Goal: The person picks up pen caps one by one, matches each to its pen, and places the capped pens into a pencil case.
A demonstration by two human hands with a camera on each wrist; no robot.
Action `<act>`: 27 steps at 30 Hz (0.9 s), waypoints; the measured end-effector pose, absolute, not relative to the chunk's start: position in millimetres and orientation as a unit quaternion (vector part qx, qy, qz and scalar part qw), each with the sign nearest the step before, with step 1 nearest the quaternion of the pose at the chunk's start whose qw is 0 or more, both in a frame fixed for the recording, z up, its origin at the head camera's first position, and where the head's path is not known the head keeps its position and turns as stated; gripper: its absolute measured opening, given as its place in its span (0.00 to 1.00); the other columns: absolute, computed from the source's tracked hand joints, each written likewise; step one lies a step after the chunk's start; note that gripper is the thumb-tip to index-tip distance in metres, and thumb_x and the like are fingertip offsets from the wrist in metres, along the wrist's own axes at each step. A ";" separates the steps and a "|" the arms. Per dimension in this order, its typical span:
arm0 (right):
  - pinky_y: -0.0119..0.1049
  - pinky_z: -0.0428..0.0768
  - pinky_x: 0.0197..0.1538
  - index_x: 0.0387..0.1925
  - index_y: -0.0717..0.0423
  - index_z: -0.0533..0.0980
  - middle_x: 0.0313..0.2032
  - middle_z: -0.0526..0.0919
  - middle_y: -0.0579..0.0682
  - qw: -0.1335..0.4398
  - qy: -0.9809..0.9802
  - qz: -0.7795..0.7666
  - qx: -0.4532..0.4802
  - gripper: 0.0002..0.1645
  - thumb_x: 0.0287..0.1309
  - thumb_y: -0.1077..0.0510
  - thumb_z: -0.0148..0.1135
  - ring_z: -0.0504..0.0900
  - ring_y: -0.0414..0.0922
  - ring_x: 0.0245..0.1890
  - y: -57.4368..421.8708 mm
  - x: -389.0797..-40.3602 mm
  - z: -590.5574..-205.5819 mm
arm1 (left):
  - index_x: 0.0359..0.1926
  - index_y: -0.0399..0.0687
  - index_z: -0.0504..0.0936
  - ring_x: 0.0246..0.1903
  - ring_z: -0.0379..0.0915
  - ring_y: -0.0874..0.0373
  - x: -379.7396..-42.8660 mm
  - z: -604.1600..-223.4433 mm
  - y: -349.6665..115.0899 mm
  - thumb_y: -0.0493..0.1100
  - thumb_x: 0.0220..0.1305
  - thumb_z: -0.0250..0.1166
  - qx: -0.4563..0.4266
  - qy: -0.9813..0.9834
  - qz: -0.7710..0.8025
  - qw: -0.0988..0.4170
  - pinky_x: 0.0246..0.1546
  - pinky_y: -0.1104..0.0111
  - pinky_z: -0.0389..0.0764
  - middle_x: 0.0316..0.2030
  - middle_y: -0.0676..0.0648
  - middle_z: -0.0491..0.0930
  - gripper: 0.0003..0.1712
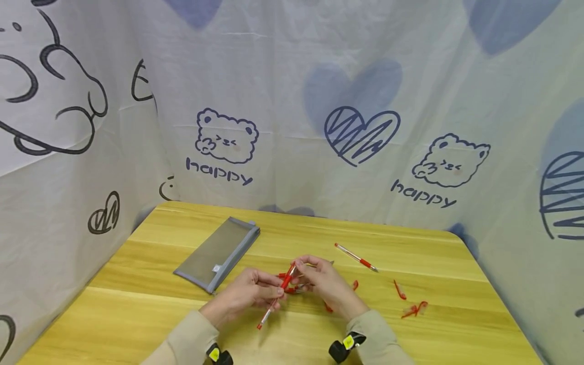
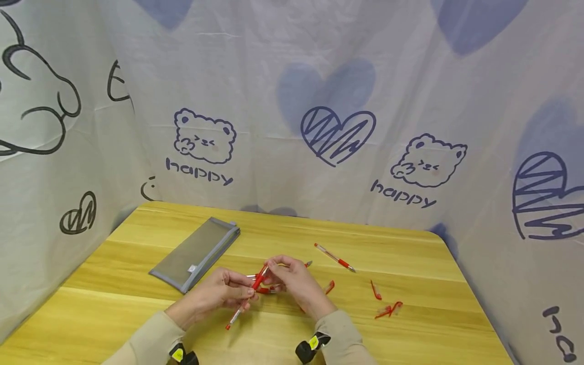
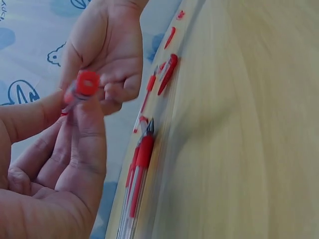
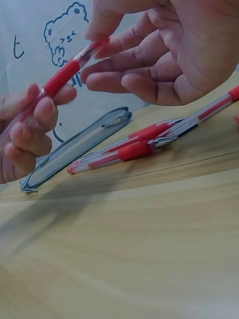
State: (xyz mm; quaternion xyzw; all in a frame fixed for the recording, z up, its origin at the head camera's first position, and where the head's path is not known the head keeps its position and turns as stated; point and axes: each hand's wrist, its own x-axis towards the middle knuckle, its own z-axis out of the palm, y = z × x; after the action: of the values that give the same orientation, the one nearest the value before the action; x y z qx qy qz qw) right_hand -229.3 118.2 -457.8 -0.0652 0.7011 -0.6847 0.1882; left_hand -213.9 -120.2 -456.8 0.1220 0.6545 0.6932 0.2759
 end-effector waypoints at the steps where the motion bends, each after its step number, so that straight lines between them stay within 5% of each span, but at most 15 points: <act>1: 0.32 0.81 0.43 0.63 0.63 0.76 0.40 0.89 0.43 0.191 0.700 -0.686 -0.064 0.22 0.83 0.50 0.54 0.88 0.41 0.42 120.0 -229.5 -457.7 | 0.61 0.21 0.79 0.32 0.88 0.60 -214.7 -457.3 -120.9 0.33 0.72 0.67 0.121 0.655 0.693 0.278 0.41 0.67 0.90 0.45 0.35 0.91 0.23; 6: 0.32 0.79 0.44 0.73 0.64 0.69 0.47 0.90 0.47 0.198 0.689 -0.694 -0.061 0.28 0.85 0.50 0.49 0.88 0.42 0.44 131.8 -230.1 -454.6 | 0.64 0.22 0.77 0.34 0.88 0.60 -223.3 -459.3 -126.7 0.35 0.75 0.65 0.111 0.661 0.686 0.283 0.42 0.66 0.90 0.45 0.39 0.92 0.24; 27: 0.29 0.78 0.42 0.71 0.62 0.69 0.45 0.88 0.44 0.198 0.654 -0.730 -0.008 0.27 0.86 0.47 0.48 0.86 0.38 0.43 172.3 -226.6 -461.6 | 0.66 0.25 0.75 0.38 0.89 0.56 -290.6 -446.7 -137.5 0.33 0.78 0.59 0.069 0.740 0.623 0.244 0.46 0.61 0.91 0.54 0.29 0.88 0.22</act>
State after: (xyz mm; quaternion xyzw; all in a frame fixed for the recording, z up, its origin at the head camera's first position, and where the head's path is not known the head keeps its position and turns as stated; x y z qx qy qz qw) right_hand -226.6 172.3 -461.6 -0.0081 0.6538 -0.7302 0.1984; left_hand -290.6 -137.5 -446.7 0.0687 0.7400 0.6230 0.2440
